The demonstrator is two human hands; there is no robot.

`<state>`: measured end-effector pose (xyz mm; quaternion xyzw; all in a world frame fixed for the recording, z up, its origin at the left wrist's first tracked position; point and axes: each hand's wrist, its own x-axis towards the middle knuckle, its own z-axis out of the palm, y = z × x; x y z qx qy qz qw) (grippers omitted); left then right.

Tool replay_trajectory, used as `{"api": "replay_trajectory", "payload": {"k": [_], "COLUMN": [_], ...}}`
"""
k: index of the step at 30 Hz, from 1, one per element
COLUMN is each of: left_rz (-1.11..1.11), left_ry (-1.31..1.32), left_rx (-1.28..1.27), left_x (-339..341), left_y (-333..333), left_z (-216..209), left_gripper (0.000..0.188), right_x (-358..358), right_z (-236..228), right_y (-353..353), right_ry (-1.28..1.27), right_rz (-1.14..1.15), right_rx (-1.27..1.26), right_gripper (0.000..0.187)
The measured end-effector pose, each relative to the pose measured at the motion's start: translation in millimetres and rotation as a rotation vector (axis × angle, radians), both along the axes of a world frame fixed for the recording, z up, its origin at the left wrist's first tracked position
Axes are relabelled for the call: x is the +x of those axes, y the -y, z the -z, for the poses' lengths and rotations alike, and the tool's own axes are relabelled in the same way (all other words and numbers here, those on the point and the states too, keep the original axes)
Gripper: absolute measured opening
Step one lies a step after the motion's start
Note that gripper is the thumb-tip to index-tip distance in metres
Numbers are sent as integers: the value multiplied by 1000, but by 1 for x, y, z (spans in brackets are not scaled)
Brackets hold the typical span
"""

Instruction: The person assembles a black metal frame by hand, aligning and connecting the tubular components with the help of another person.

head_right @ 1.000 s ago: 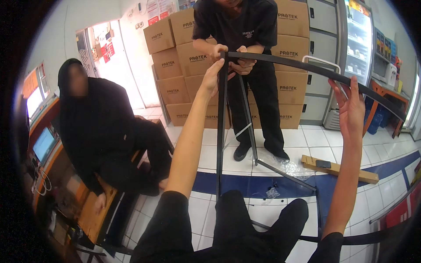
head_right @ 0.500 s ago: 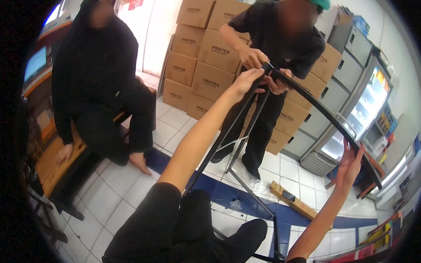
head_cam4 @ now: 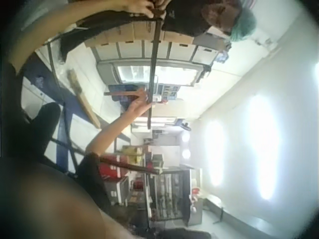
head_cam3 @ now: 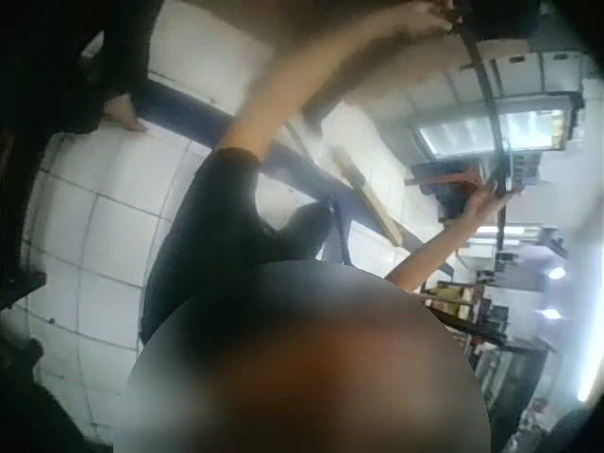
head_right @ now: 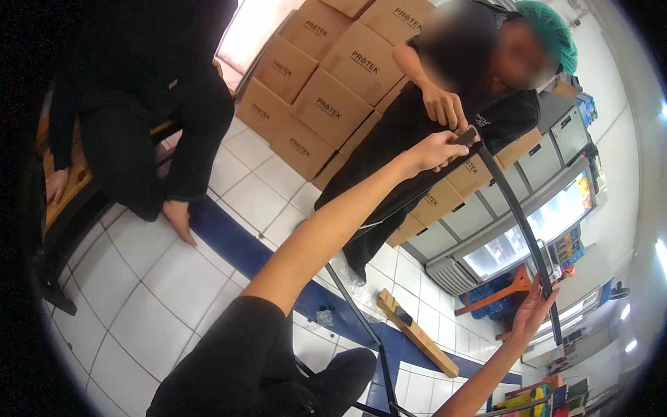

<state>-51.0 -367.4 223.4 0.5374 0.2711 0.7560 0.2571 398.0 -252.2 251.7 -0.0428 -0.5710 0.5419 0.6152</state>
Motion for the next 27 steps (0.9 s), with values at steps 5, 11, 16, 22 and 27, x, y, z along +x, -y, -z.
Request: {"api": "replay_trajectory", "payload": {"k": [5, 11, 16, 22, 27], "left_rz": [-454, -515, -538, -542, -732], "left_ry": [-215, -226, -161, -244, -403], "left_rx": [92, 9, 145, 106, 120], "left_x": [-14, 1, 3, 24, -9], "left_y": [-20, -5, 8, 8, -11], "left_z": [10, 7, 10, 1, 15], "left_gripper": [53, 55, 51, 59, 36], "right_x": [-10, 16, -10, 30, -19], "right_z": [-4, -5, 9, 27, 91], "right_y": [5, -2, 27, 12, 65], "right_ry": [-31, 19, 7, 10, 92], "right_rz": [-76, -238, -264, -397, 89], "right_rx": [-61, -73, -107, -53, -141], "right_gripper": [47, 50, 52, 60, 58]}}
